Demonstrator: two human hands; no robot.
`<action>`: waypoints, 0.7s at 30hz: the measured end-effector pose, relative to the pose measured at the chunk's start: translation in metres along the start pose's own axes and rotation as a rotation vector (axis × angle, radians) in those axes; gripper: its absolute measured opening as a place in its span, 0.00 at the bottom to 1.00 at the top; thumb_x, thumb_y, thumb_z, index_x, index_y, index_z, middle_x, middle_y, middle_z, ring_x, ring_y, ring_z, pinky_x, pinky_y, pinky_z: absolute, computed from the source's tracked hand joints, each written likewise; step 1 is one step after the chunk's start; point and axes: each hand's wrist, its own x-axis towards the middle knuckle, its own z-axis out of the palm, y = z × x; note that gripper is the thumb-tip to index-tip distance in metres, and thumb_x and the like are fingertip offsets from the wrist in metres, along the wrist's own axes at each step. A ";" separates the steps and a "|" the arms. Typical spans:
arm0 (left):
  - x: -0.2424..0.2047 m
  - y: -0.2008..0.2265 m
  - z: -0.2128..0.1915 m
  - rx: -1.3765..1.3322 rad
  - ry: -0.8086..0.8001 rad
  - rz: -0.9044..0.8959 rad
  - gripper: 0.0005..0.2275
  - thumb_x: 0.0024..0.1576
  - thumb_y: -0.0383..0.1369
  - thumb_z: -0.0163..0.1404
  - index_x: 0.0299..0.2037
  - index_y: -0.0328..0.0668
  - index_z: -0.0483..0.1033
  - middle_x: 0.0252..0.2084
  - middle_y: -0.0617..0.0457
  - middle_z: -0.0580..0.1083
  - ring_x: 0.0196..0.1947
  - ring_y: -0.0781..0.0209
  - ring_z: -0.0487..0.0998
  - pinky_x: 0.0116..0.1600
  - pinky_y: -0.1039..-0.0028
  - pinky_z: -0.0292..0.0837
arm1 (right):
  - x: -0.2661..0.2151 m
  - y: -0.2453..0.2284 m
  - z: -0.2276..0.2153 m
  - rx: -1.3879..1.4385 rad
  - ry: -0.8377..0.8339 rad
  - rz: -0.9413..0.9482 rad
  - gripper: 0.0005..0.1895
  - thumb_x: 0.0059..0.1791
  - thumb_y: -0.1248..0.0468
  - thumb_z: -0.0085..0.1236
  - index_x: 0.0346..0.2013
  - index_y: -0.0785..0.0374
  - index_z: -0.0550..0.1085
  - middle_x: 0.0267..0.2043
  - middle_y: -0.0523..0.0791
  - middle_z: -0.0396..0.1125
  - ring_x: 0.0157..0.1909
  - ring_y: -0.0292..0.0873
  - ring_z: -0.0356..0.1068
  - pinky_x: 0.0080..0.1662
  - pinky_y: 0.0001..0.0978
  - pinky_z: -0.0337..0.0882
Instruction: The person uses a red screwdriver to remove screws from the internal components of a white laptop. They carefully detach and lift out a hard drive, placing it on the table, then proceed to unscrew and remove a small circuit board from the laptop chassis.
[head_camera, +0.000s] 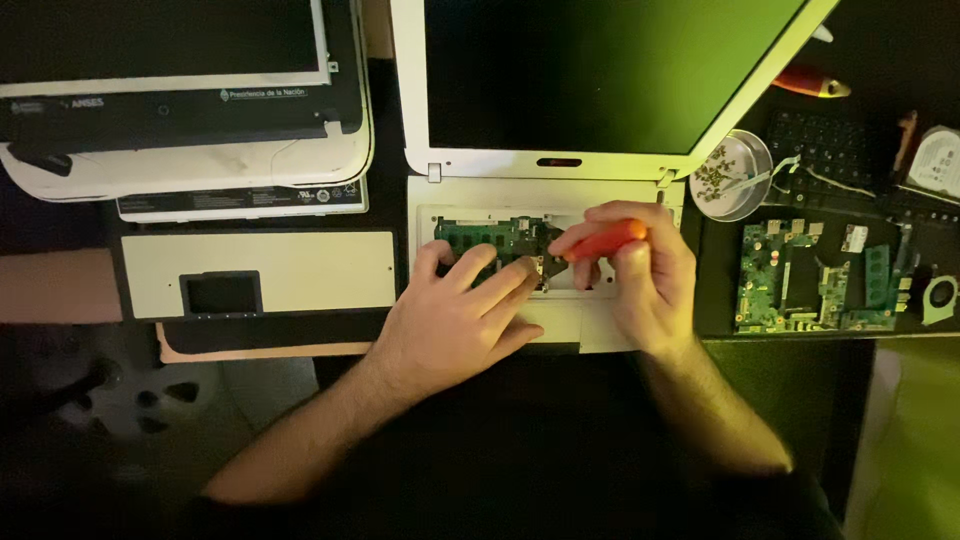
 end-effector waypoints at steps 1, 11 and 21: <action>0.001 0.000 -0.002 0.000 0.000 0.001 0.20 0.70 0.53 0.65 0.60 0.48 0.87 0.66 0.59 0.80 0.65 0.49 0.78 0.61 0.52 0.66 | -0.002 -0.001 -0.003 0.000 0.001 0.000 0.28 0.73 0.51 0.36 0.65 0.76 0.72 0.48 0.63 0.83 0.32 0.45 0.81 0.39 0.36 0.80; 0.000 -0.001 0.001 -0.009 0.002 0.012 0.21 0.69 0.53 0.65 0.62 0.48 0.87 0.68 0.59 0.81 0.65 0.49 0.79 0.62 0.51 0.67 | -0.026 -0.009 -0.057 -0.251 0.136 -0.076 0.15 0.68 0.67 0.50 0.64 0.76 0.62 0.47 0.69 0.82 0.38 0.62 0.87 0.46 0.48 0.87; 0.005 0.000 -0.007 0.043 -0.042 0.014 0.23 0.72 0.56 0.66 0.65 0.48 0.92 0.71 0.63 0.83 0.64 0.51 0.79 0.63 0.46 0.73 | -0.017 -0.005 -0.105 -0.461 0.486 0.065 0.06 0.73 0.84 0.56 0.64 0.78 0.72 0.58 0.67 0.81 0.54 0.62 0.88 0.61 0.52 0.95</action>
